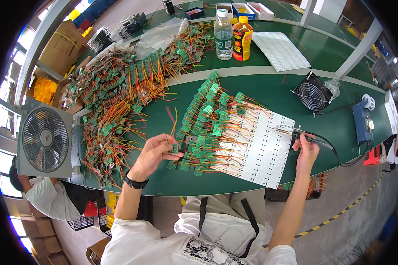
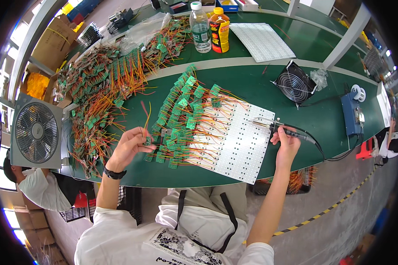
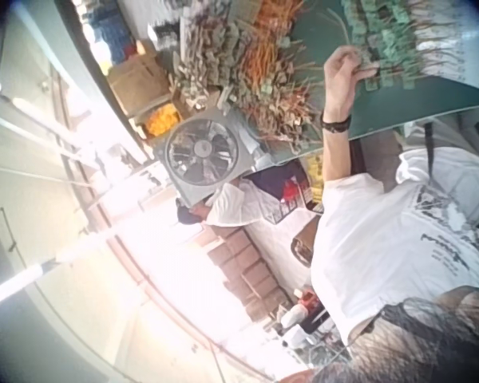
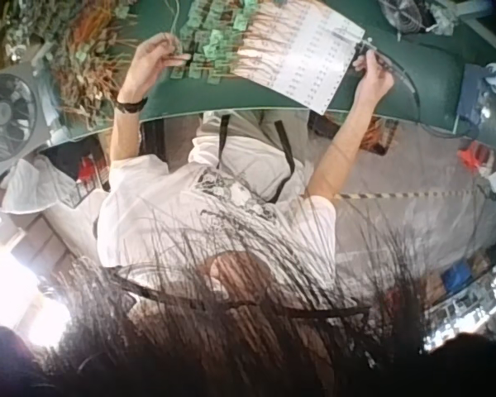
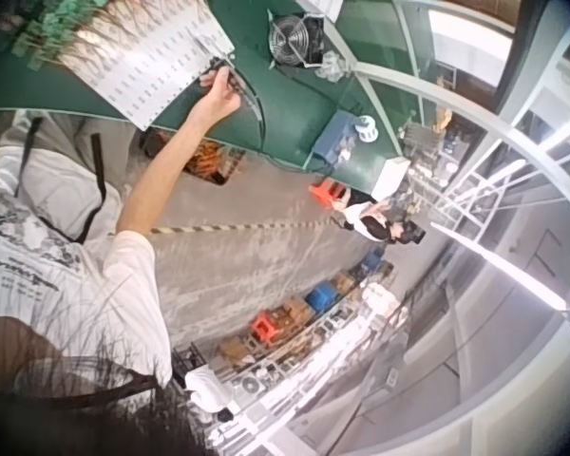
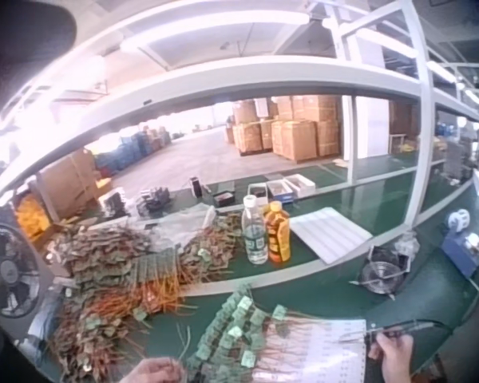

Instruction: The person picks up circuit boards with attached wires from a pile and solders their wires onto an LED board using a soldering iron.

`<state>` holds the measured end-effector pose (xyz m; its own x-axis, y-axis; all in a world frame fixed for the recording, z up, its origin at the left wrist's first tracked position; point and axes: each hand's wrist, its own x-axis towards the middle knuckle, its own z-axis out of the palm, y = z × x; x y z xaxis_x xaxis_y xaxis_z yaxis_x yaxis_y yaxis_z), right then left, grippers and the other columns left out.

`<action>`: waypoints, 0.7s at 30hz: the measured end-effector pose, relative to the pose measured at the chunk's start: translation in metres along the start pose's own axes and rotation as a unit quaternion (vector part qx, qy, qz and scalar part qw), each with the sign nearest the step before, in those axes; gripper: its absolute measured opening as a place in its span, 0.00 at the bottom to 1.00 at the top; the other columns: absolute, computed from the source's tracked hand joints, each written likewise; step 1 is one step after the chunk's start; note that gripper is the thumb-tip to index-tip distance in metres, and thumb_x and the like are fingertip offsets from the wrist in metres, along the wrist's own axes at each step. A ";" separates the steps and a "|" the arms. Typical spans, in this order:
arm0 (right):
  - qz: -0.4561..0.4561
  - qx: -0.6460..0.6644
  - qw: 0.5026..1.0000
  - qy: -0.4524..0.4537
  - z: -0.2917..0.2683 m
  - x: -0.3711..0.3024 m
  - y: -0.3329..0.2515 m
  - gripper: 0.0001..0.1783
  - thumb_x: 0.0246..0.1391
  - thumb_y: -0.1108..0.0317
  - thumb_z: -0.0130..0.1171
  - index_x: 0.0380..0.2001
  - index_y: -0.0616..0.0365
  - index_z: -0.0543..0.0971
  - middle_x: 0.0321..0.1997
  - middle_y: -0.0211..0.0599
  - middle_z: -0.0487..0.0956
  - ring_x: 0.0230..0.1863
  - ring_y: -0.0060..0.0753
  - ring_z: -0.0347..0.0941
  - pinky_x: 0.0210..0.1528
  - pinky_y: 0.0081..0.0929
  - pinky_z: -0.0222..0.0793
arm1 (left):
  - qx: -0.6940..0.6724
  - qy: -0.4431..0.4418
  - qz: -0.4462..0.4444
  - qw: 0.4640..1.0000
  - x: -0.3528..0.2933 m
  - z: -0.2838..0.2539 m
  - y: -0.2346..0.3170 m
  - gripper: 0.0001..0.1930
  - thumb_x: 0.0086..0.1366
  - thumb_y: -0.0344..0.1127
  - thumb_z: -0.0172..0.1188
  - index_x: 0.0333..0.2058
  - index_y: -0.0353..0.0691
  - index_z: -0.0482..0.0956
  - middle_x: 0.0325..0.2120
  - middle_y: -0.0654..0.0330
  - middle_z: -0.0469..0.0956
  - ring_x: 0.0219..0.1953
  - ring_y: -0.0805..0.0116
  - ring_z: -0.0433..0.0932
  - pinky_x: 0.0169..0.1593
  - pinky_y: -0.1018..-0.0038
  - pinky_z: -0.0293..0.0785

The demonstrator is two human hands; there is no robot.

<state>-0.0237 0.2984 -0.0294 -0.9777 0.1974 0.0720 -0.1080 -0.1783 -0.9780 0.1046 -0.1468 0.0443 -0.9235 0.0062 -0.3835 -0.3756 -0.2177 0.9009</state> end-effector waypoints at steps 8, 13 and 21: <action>-0.005 -0.001 1.000 0.010 -0.001 0.001 -0.001 0.11 0.57 0.70 0.61 0.39 0.67 0.77 0.24 0.36 0.78 0.21 0.25 0.72 0.24 0.19 0.63 | 0.095 0.005 0.052 0.994 0.008 0.025 -0.005 0.10 0.72 0.31 0.49 0.41 0.30 0.75 0.41 0.47 0.81 0.38 0.64 0.83 0.41 0.73 0.83; -0.003 0.008 1.000 0.022 -0.001 0.002 -0.001 0.10 0.57 0.71 0.61 0.39 0.67 0.78 0.23 0.36 0.78 0.20 0.25 0.72 0.23 0.19 0.63 | 0.189 0.006 0.186 0.964 0.033 0.050 0.001 0.10 0.71 0.31 0.53 0.39 0.28 0.79 0.35 0.53 0.84 0.35 0.72 0.83 0.36 0.80 0.75; -0.005 0.040 0.998 0.045 -0.001 0.004 0.000 0.10 0.57 0.72 0.61 0.39 0.68 0.77 0.23 0.37 0.78 0.19 0.26 0.72 0.22 0.19 0.63 | 0.336 -0.038 0.430 0.837 0.123 0.151 0.049 0.08 0.68 0.26 0.53 0.41 0.29 0.79 0.35 0.56 0.85 0.34 0.69 0.82 0.42 0.72 0.77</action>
<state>-0.0271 0.2997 -0.0295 -0.9569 0.2840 0.0612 -0.1357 -0.2506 -0.9585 -0.0395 -0.0095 0.0722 -0.8670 0.1978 0.4573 0.4963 0.4245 0.7573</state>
